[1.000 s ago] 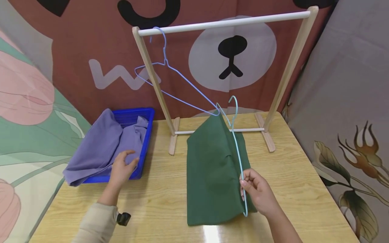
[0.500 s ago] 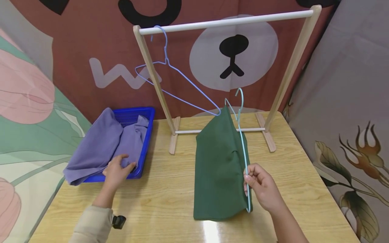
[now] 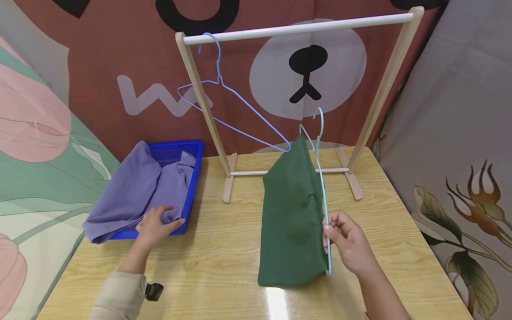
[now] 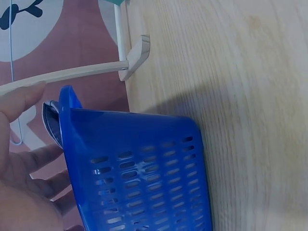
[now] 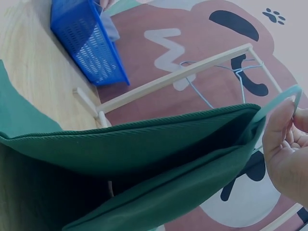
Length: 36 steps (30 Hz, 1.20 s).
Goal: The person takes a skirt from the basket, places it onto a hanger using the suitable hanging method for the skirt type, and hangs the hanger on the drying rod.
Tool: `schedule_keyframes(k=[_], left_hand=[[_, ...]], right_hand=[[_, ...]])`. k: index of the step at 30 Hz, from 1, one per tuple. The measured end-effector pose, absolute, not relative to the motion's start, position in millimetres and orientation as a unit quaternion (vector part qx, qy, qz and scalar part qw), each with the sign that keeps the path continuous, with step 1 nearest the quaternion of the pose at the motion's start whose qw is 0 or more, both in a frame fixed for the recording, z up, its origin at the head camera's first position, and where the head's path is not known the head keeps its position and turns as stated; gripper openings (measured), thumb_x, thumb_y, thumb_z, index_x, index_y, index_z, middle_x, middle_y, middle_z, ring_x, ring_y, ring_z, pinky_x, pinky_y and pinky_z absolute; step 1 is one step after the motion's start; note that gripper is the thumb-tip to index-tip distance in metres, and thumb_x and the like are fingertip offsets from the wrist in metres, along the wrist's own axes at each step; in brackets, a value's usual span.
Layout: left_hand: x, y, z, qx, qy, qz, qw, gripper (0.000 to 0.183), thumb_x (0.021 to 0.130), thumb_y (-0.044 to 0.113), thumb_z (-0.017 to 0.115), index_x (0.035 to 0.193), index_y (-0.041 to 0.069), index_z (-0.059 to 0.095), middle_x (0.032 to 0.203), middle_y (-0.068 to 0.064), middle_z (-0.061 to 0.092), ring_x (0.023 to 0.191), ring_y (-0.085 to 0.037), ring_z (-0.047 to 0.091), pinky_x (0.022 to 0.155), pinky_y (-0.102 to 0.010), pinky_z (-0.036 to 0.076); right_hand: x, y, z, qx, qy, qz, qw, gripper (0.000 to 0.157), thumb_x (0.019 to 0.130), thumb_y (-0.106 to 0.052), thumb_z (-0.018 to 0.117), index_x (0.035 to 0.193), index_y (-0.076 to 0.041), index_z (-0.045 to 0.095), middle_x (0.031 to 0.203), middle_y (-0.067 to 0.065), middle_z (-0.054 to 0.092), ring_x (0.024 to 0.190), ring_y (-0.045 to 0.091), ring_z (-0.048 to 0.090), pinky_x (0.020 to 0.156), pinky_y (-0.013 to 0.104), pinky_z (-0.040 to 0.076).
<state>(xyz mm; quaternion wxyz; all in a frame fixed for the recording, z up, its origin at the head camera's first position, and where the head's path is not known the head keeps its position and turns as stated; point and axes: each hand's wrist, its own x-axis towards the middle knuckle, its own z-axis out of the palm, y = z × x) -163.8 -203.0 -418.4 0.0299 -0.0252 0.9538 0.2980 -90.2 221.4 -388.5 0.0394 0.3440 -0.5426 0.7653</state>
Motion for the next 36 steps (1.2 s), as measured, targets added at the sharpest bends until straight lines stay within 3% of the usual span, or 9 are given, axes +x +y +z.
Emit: schedule_keyframes(k=[5, 10, 15, 20, 27, 36], left_hand=[[-163, -206, -420, -0.026, 0.954, 0.296, 0.036, 0.052, 0.078, 0.034, 0.060, 0.118, 0.003, 0.045, 0.124, -0.019, 0.034, 0.116, -0.039, 0.019, 0.086, -0.056, 0.006], [-164, -206, -421, -0.023, 0.954, 0.297, 0.031, 0.048, 0.079, 0.027, 0.059, 0.117, 0.001, 0.045, 0.124, -0.021, 0.035, 0.115, -0.040, 0.022, 0.086, -0.058, 0.011], [-166, -205, -424, -0.001, 0.952, 0.307, 0.017, 0.044, 0.079, 0.017, 0.056, 0.116, -0.004, 0.046, 0.119, -0.026, 0.041, 0.110, -0.042, 0.034, 0.089, -0.054, 0.025], [-168, -203, -425, 0.014, 0.955, 0.298, -0.004, 0.038, 0.076, 0.012, 0.053, 0.110, -0.006, 0.050, 0.107, -0.027, 0.050, 0.100, -0.040, 0.045, 0.081, -0.048, 0.036], [-170, -202, -425, 0.009, 0.958, 0.286, -0.006, 0.033, 0.077, 0.010, 0.054, 0.107, -0.004, 0.053, 0.101, -0.024, 0.054, 0.092, -0.037, 0.050, 0.074, -0.046, 0.040], [-171, -201, -427, 0.046, 0.959, 0.271, -0.065, 0.024, 0.075, -0.002, 0.056, 0.098, -0.003, 0.059, 0.094, -0.023, 0.058, 0.088, -0.038, 0.054, 0.073, -0.046, 0.042]], right_hand=[[-90, 223, -381, 0.324, -0.573, 0.751, 0.044, 0.023, 0.088, 0.013, 0.025, 0.092, 0.002, 0.044, 0.073, 0.004, 0.048, 0.064, 0.008, 0.049, 0.044, 0.025, 0.039], [-92, 227, -375, 0.307, -0.578, 0.754, 0.052, 0.021, 0.088, 0.012, 0.028, 0.091, 0.000, 0.045, 0.072, 0.004, 0.049, 0.064, 0.008, 0.049, 0.049, 0.022, 0.042], [-96, 228, -370, 0.307, -0.569, 0.760, 0.066, 0.020, 0.088, 0.012, 0.028, 0.090, 0.001, 0.045, 0.072, 0.005, 0.048, 0.064, 0.010, 0.049, 0.051, 0.020, 0.042], [-98, 229, -364, 0.302, -0.583, 0.751, 0.076, 0.020, 0.089, 0.009, 0.029, 0.090, -0.002, 0.045, 0.071, 0.003, 0.048, 0.063, 0.008, 0.049, 0.052, 0.018, 0.041], [-104, 232, -357, 0.294, -0.572, 0.760, 0.092, 0.019, 0.089, 0.010, 0.028, 0.088, 0.001, 0.045, 0.070, 0.006, 0.048, 0.060, 0.011, 0.048, 0.051, 0.019, 0.041], [-112, 236, -351, 0.309, -0.520, 0.791, 0.094, 0.020, 0.087, 0.014, 0.027, 0.089, 0.006, 0.046, 0.071, 0.010, 0.048, 0.062, 0.014, 0.049, 0.053, 0.020, 0.042]])
